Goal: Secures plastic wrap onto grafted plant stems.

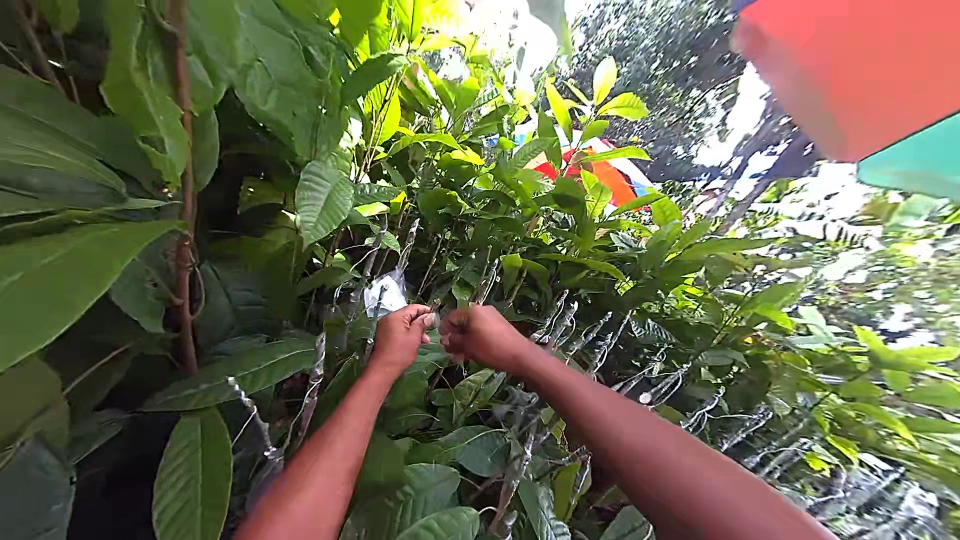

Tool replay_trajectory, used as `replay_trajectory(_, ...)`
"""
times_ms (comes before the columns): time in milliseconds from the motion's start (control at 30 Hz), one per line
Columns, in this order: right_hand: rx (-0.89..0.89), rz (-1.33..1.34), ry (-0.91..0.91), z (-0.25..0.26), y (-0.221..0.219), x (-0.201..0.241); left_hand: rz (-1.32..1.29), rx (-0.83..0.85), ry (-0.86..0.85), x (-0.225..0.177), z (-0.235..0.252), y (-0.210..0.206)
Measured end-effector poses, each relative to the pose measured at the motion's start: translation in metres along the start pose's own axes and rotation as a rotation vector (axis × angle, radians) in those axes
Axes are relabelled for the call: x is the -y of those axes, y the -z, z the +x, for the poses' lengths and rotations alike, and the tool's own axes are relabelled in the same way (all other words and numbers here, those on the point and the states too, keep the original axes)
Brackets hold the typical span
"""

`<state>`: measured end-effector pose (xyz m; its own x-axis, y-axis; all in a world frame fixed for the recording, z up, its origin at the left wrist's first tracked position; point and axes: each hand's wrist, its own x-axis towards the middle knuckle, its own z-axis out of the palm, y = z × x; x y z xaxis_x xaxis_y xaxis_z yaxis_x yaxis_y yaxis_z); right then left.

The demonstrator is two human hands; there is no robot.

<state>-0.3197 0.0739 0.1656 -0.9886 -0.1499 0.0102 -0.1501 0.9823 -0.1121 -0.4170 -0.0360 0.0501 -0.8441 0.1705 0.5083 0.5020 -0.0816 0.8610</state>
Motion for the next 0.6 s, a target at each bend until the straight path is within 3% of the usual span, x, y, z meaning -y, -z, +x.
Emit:
replay_trajectory(100,0.122,-0.302,0.164,-0.037,-0.007,0.050,-0.084,0.039,0.028,0.002,-0.002,0.005)
replay_trajectory(167,0.250,-0.138,0.146,-0.030,0.013,0.066,-0.095,0.146,-0.074,0.005,-0.010,-0.005)
replay_trajectory(233,0.233,0.173,0.080,-0.005,0.043,0.049,0.036,0.312,-0.216,0.012,-0.014,-0.013)
replay_trajectory(300,0.125,0.157,0.002,0.019,0.066,0.008,0.091,0.371,-0.261,0.015,-0.013,-0.008)
replay_trajectory(400,0.100,-0.487,-0.049,0.029,0.052,-0.027,-0.080,0.218,-0.143,0.015,-0.010,0.019)
replay_trajectory(467,0.124,-0.652,-0.008,0.002,0.033,0.018,-0.225,0.094,-0.054,0.011,-0.009,0.023)
replay_trajectory(533,0.152,-0.554,0.119,-0.024,0.025,0.075,-0.181,-0.010,-0.079,0.005,-0.013,0.017)
replay_trajectory(600,0.146,-0.229,0.201,-0.018,0.041,0.087,0.000,0.079,-0.135,0.001,-0.020,0.009)
